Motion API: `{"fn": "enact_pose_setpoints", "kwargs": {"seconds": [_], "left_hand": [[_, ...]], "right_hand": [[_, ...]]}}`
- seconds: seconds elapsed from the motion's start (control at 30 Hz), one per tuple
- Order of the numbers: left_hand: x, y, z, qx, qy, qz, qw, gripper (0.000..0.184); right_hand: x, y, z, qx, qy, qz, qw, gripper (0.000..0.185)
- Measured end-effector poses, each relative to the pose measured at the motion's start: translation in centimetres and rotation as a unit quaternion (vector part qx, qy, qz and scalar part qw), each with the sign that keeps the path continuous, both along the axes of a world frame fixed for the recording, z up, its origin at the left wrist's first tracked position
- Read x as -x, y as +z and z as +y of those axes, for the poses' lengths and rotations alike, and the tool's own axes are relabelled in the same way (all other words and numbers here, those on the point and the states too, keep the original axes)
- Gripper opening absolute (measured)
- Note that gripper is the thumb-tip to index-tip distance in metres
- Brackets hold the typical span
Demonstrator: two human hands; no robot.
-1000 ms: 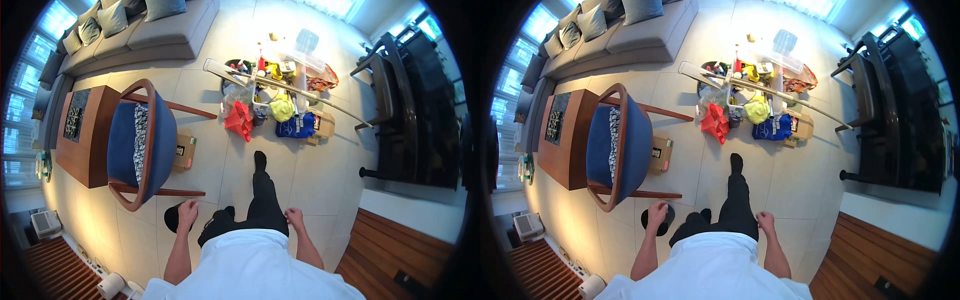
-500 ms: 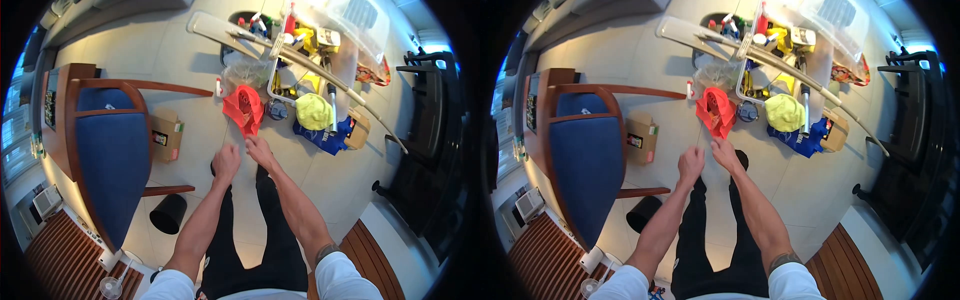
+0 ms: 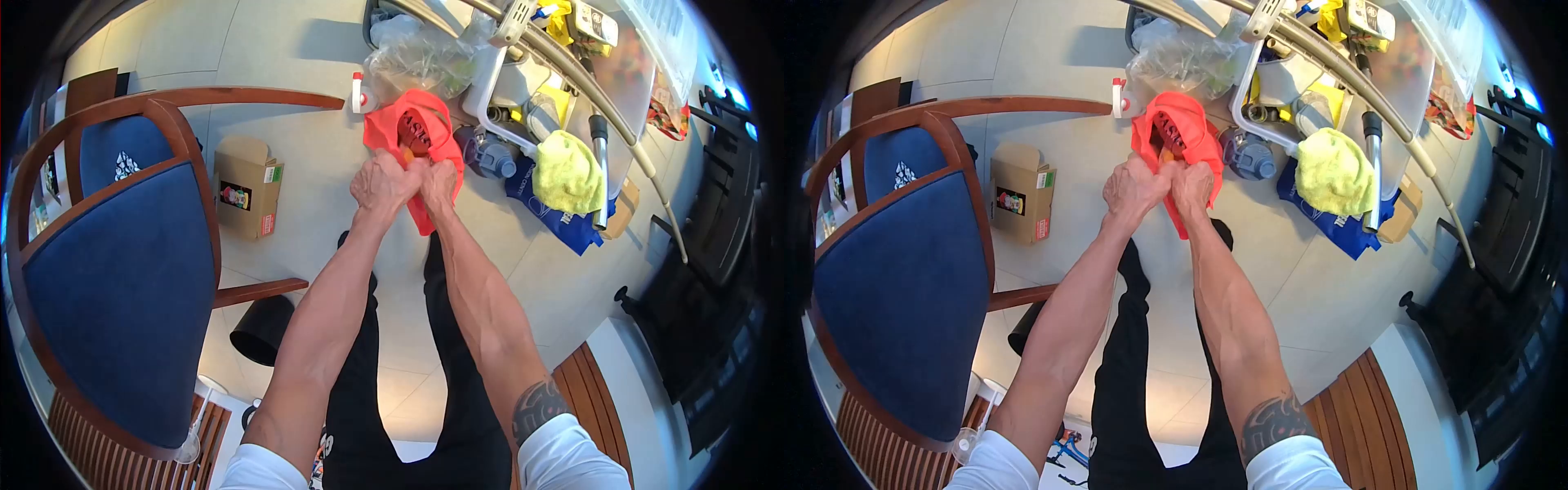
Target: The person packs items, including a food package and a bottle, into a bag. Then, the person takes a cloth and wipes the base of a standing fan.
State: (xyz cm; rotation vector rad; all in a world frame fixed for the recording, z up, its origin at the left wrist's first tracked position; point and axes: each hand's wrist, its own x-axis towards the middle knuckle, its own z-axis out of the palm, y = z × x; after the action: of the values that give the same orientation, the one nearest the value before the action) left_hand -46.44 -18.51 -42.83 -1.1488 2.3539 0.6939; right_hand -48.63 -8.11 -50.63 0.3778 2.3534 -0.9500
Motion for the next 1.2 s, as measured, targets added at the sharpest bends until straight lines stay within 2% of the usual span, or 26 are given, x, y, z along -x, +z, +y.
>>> {"fn": "enact_pose_setpoints", "kwargs": {"seconds": [0.1, 0.17, 0.23, 0.37, 0.43, 0.47, 0.53, 0.57, 0.6, 0.63, 0.67, 0.7, 0.73, 0.77, 0.8, 0.83, 0.9, 0.97, 1.0, 1.03, 1.07, 1.1, 1.17, 1.2], "left_hand": [[0.6, -0.9, -0.9, -0.004, 0.011, 0.0, 1.0, 0.029], [0.1, -1.1, -2.1, 0.003, 0.021, 0.006, 1.0, 0.028], [-0.8, -1.2, -3.1, -0.005, 0.013, 0.037, 0.999, 0.028], [-2.7, -2.8, -4.7, -0.042, 0.042, 0.089, 0.994, 0.029], [-3.6, -2.0, -5.0, -0.122, 0.112, 0.093, 0.982, 0.038], [-4.0, -0.8, -4.6, -0.123, 0.11, 0.097, 0.982, 0.038], [-5.9, 3.6, -3.2, -0.123, 0.262, 0.075, 0.954, 0.055], [-6.5, 7.7, -2.1, -0.24, 0.359, 0.059, 0.9, 0.064], [-7.5, 11.7, -0.8, -0.35, 0.446, 0.042, 0.823, 0.074], [-10.4, 11.6, 0.8, -0.501, 0.499, 0.07, 0.704, 0.076], [-13.2, 11.6, 2.4, -0.632, 0.531, 0.095, 0.557, 0.079], [-13.4, 14.6, 3.8, -0.692, 0.553, 0.156, 0.438, 0.076], [-15.2, 15.5, 5.2, -0.659, 0.604, 0.122, 0.432, 0.068], [-16.3, 17.9, 6.1, -0.676, 0.59, 0.182, 0.402, 0.063], [-17.7, 18.8, 6.8, -0.681, 0.599, 0.16, 0.39, 0.064], [-19.4, 20.4, 6.9, -0.683, 0.551, 0.179, 0.445, 0.067], [-21.0, 23.7, 7.1, -0.777, 0.511, 0.198, 0.31, 0.067], [-21.1, 28.3, 6.8, -0.764, 0.522, 0.187, 0.331, 0.063], [-20.5, 31.5, 6.3, -0.761, 0.514, 0.177, 0.354, 0.063], [-20.2, 34.3, 5.9, -0.756, 0.51, 0.168, 0.376, 0.064], [-20.6, 36.2, 6.2, -0.74, 0.48, 0.238, 0.405, 0.064], [-21.3, 38.0, 6.5, -0.721, 0.448, 0.301, 0.435, 0.064], [-23.0, 40.8, 7.5, -0.731, 0.424, 0.367, 0.389, 0.065], [-24.3, 42.0, 8.0, -0.712, 0.42, 0.403, 0.392, 0.065]], "right_hand": [[0.4, 1.6, 0.6, -0.031, -0.049, -0.004, 0.998, 0.033], [0.1, 2.8, 1.7, 0.001, -0.067, -0.02, 0.998, 0.03], [-0.6, 4.7, 3.2, 0.185, -0.162, -0.095, 0.965, 0.03], [-2.0, 13.8, 5.4, 0.254, -0.177, -0.112, 0.944, 0.028], [-2.4, 19.0, 7.1, 0.18, -0.052, -0.093, 0.978, 0.025], [-3.4, 20.4, 8.3, 0.157, 0.009, -0.065, 0.985, 0.023], [-5.2, 24.3, 9.9, 0.134, 0.09, -0.029, 0.986, 0.017], [-5.8, 27.2, 10.1, 0.135, 0.11, -0.021, 0.984, 0.013], [-6.6, 29.4, 10.3, 0.171, 0.124, 0.013, 0.977, 0.012], [-7.5, 31.2, 10.5, 0.206, 0.139, 0.046, 0.967, 0.01], [-8.5, 32.8, 11.1, 0.229, 0.174, 0.06, 0.956, 0.01], [-9.5, 34.4, 11.7, 0.253, 0.212, 0.075, 0.941, 0.014], [-10.5, 36.2, 12.2, 0.262, 0.228, 0.054, 0.936, 0.019], [-11.4, 37.9, 12.8, 0.276, 0.25, 0.034, 0.928, 0.024], [-12.3, 39.3, 13.5, 0.289, 0.265, 0.038, 0.919, 0.024], [-13.2, 40.5, 14.4, 0.278, 0.286, 0.045, 0.916, 0.026], [-14.0, 42.6, 15.8, 0.298, 0.341, 0.054, 0.89, 0.029], [-14.7, 44.9, 16.5, 0.28, 0.393, 0.121, 0.867, 0.032], [-14.7, 46.0, 17.3, 0.323, 0.427, 0.116, 0.837, 0.032], [-14.4, 46.9, 18.0, 0.304, 0.48, 0.122, 0.814, 0.033], [-14.2, 47.8, 18.1, 0.285, 0.532, 0.136, 0.786, 0.035], [-14.1, 49.2, 17.5, 0.324, 0.565, 0.138, 0.747, 0.035], [-13.5, 52.3, 17.5, 0.35, 0.566, 0.09, 0.741, 0.042], [-12.8, 53.8, 18.2, 0.368, 0.588, 0.1, 0.713, 0.042]]}}
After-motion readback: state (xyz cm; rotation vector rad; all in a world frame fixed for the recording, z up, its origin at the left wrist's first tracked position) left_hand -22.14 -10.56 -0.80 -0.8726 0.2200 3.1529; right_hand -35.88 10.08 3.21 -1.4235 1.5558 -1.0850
